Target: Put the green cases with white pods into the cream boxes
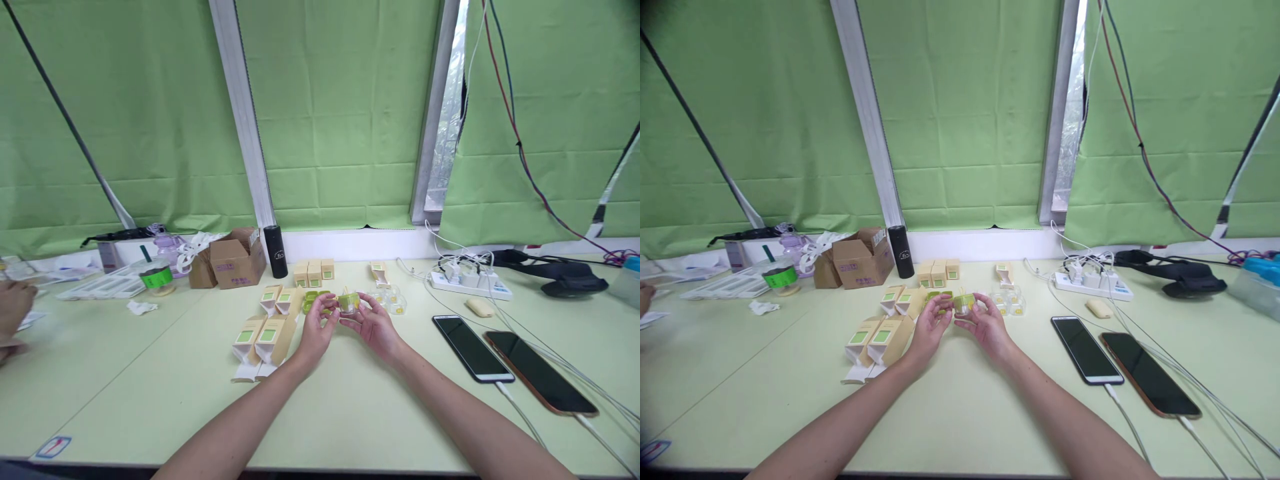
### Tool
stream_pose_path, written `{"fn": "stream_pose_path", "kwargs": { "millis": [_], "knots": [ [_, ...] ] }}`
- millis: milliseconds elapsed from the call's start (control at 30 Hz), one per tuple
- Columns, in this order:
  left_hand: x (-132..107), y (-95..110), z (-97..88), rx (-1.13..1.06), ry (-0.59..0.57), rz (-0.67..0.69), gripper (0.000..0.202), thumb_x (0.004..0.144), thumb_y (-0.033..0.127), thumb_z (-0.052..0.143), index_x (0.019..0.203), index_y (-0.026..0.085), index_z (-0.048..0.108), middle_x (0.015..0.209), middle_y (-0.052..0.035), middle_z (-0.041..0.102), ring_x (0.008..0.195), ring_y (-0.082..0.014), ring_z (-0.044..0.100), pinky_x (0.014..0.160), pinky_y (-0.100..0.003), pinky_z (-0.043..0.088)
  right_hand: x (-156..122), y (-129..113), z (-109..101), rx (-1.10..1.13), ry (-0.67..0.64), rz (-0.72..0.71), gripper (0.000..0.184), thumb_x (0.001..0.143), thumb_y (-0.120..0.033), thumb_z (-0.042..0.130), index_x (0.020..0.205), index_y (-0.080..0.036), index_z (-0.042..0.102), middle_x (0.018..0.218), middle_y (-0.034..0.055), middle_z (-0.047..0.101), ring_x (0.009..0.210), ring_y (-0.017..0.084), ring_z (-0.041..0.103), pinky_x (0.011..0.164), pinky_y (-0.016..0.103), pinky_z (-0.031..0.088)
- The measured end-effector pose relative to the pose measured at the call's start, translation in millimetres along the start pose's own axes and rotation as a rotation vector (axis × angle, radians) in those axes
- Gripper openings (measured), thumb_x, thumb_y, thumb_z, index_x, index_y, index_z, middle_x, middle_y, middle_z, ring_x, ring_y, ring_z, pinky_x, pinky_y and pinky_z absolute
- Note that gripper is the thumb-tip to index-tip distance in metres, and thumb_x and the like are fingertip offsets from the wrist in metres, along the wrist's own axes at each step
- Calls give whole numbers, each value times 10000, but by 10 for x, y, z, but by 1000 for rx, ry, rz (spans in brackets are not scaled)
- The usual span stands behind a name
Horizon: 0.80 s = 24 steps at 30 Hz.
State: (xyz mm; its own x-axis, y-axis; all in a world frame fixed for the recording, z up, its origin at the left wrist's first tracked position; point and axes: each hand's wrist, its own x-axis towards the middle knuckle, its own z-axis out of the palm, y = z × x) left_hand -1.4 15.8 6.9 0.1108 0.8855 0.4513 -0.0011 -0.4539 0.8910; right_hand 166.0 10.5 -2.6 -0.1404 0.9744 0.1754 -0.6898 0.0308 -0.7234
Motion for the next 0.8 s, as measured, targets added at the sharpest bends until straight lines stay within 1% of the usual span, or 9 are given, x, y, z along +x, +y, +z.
{"fn": "stream_pose_path", "kwargs": {
  "millis": [133, 300, 433, 533, 633, 733, 800],
  "knots": [
    [5, -30, -5, 2, -11, -7, 479, 902, 485, 707, 1271, 217, 558, 1191, -110, 678, 1158, -250, 626, 942, -376, 488, -5, 7, 0, -55, 6, -39, 547, 711, -356, 932, 1156, -276, 623, 995, 17, 766, 914, 243, 750, 923, 504, 590],
    [-9, -22, -15, 4, -43, -29, 551, 876, 489, 742, 1312, 217, 543, 1203, -118, 673, 1165, -258, 624, 952, -387, 502, -14, -4, 2, -124, 18, -72, 620, 659, -347, 963, 1177, -283, 627, 1008, 16, 723, 938, 229, 716, 905, 477, 597],
    [-18, -7, -9, -7, -54, -58, 642, 821, 467, 805, 1347, 218, 533, 1305, -143, 657, 1236, -278, 607, 959, -380, 506, -2, -2, -12, -204, 35, -91, 682, 612, -324, 975, 1191, -287, 616, 1029, 13, 700, 913, 213, 697, 882, 434, 587],
    [-10, -24, -3, -13, -75, -47, 637, 803, 449, 823, 1330, 210, 556, 1365, -153, 632, 1224, -278, 618, 960, -380, 508, 12, 9, -29, -279, 43, -126, 722, 592, -291, 974, 1212, -287, 605, 1062, 23, 701, 952, 211, 679, 908, 409, 564],
    [4, -59, -4, -31, -95, -41, 633, 786, 431, 840, 1312, 191, 583, 1339, -158, 648, 1184, -277, 641, 963, -397, 523, 21, 19, -42, -319, 30, -155, 738, 586, -245, 968, 1223, -288, 600, 1055, 19, 703, 1003, 212, 663, 956, 398, 534],
    [11, -86, -11, -40, -79, -49, 616, 758, 400, 864, 1283, 184, 626, 1325, -154, 666, 1174, -281, 652, 966, -402, 532, 26, 10, -45, -337, 15, -170, 745, 567, -216, 966, 1218, -286, 611, 1066, 24, 706, 1020, 221, 657, 972, 404, 521],
    [11, -85, -17, -24, -64, -43, 593, 747, 362, 870, 1269, 187, 650, 1310, -145, 683, 1160, -278, 659, 974, -407, 526, 31, -19, -46, -350, 9, -183, 712, 574, -229, 959, 1202, -279, 627, 1086, 39, 710, 1033, 235, 655, 964, 414, 523]
  ]
}}
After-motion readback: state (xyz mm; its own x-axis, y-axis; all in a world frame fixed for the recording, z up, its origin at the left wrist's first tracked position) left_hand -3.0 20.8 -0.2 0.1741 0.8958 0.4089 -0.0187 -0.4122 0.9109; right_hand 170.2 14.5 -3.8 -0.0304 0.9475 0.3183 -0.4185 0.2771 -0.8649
